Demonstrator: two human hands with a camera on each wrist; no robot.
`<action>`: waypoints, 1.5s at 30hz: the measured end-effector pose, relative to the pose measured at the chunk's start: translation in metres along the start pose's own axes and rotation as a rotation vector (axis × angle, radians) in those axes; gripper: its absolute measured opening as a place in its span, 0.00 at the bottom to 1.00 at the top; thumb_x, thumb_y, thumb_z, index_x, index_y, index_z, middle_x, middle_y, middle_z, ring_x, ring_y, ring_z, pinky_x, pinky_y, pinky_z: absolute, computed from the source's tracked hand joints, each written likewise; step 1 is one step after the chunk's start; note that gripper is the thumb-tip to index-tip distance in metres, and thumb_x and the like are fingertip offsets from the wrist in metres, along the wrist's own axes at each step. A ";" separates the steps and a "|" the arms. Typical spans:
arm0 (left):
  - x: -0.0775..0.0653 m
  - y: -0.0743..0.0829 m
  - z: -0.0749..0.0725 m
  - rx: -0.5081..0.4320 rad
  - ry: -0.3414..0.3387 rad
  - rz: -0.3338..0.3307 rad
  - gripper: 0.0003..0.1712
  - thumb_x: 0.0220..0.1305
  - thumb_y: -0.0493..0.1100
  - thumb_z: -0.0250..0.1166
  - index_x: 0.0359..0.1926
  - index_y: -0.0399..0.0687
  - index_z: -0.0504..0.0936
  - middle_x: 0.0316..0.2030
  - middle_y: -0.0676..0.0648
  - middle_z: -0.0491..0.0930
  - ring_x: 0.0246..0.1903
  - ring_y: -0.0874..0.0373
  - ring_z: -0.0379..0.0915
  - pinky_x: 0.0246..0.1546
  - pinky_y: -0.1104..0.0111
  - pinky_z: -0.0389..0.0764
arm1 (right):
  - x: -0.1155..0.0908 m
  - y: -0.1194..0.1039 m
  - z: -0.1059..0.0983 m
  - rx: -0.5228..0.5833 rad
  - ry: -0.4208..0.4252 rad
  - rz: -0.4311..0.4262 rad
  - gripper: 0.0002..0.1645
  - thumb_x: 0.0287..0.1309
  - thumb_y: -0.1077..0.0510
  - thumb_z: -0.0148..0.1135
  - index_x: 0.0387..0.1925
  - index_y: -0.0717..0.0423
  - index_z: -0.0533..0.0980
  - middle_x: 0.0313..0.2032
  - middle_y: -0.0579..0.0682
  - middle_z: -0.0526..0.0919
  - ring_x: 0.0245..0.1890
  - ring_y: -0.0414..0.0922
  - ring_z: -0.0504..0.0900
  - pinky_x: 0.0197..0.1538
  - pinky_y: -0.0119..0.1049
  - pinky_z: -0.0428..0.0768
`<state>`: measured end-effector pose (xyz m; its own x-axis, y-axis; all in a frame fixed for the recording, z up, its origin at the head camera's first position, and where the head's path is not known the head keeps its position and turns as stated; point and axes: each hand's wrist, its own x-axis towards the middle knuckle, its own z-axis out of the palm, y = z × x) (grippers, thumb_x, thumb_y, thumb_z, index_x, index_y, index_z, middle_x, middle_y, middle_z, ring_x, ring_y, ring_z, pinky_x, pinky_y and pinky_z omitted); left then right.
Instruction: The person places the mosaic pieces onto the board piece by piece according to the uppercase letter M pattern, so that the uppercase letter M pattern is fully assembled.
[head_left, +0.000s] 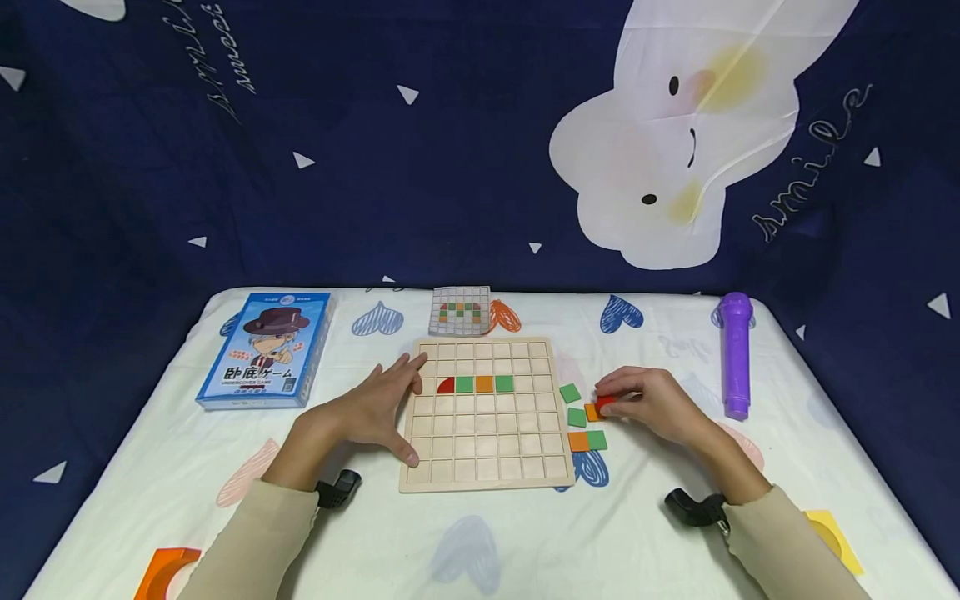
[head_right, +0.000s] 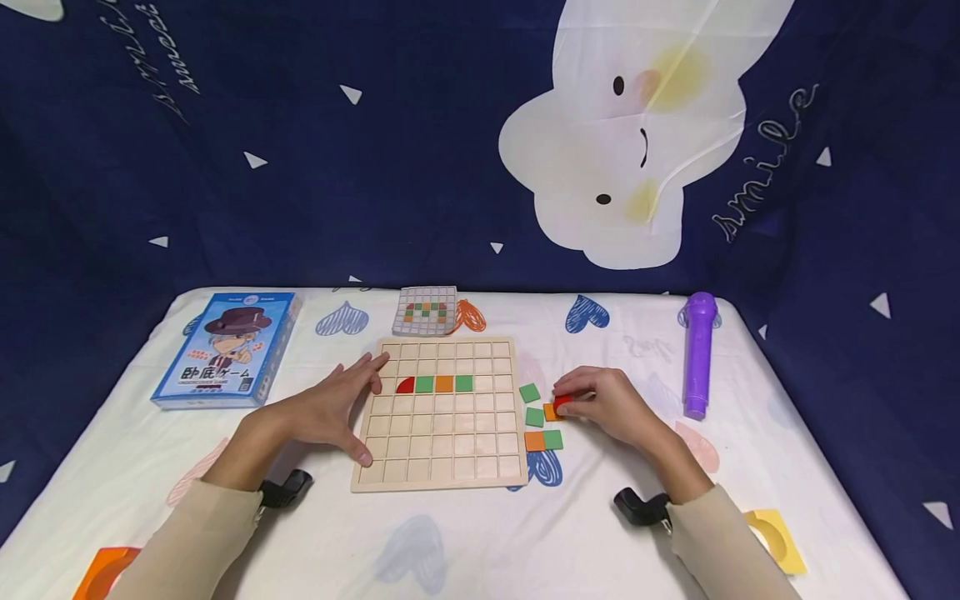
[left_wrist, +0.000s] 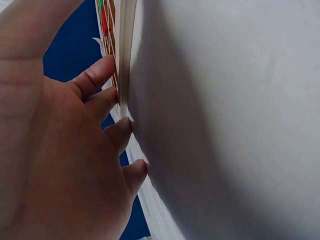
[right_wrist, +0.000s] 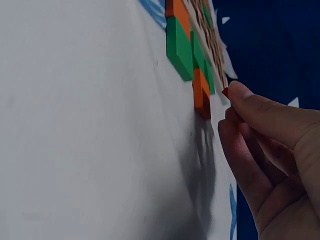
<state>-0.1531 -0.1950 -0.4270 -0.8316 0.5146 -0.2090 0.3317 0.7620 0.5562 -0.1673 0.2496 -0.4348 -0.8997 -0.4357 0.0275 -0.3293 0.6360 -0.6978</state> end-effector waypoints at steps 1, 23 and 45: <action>0.000 0.000 0.000 -0.001 -0.003 -0.002 0.87 0.27 0.65 0.87 0.79 0.36 0.45 0.51 0.51 0.72 0.82 0.34 0.35 0.78 0.32 0.41 | 0.001 -0.001 0.001 0.004 -0.001 -0.004 0.16 0.54 0.59 0.76 0.46 0.52 0.88 0.47 0.48 0.90 0.48 0.39 0.85 0.49 0.25 0.85; 0.001 0.002 -0.001 -0.001 -0.001 0.005 0.79 0.27 0.64 0.87 0.75 0.36 0.54 0.61 0.44 0.72 0.82 0.34 0.35 0.78 0.32 0.41 | 0.042 -0.032 0.027 0.071 -0.019 -0.057 0.12 0.56 0.61 0.75 0.44 0.51 0.89 0.48 0.48 0.89 0.51 0.46 0.87 0.50 0.31 0.88; 0.000 0.000 0.001 0.001 0.006 0.000 0.83 0.27 0.64 0.87 0.78 0.36 0.50 0.56 0.47 0.73 0.82 0.34 0.36 0.78 0.32 0.42 | 0.066 -0.056 0.056 0.005 0.005 -0.088 0.08 0.57 0.62 0.74 0.39 0.53 0.90 0.47 0.51 0.91 0.53 0.49 0.87 0.51 0.35 0.88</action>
<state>-0.1528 -0.1942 -0.4277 -0.8342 0.5122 -0.2043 0.3321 0.7624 0.5554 -0.1922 0.1496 -0.4343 -0.8688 -0.4864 0.0924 -0.4057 0.5925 -0.6959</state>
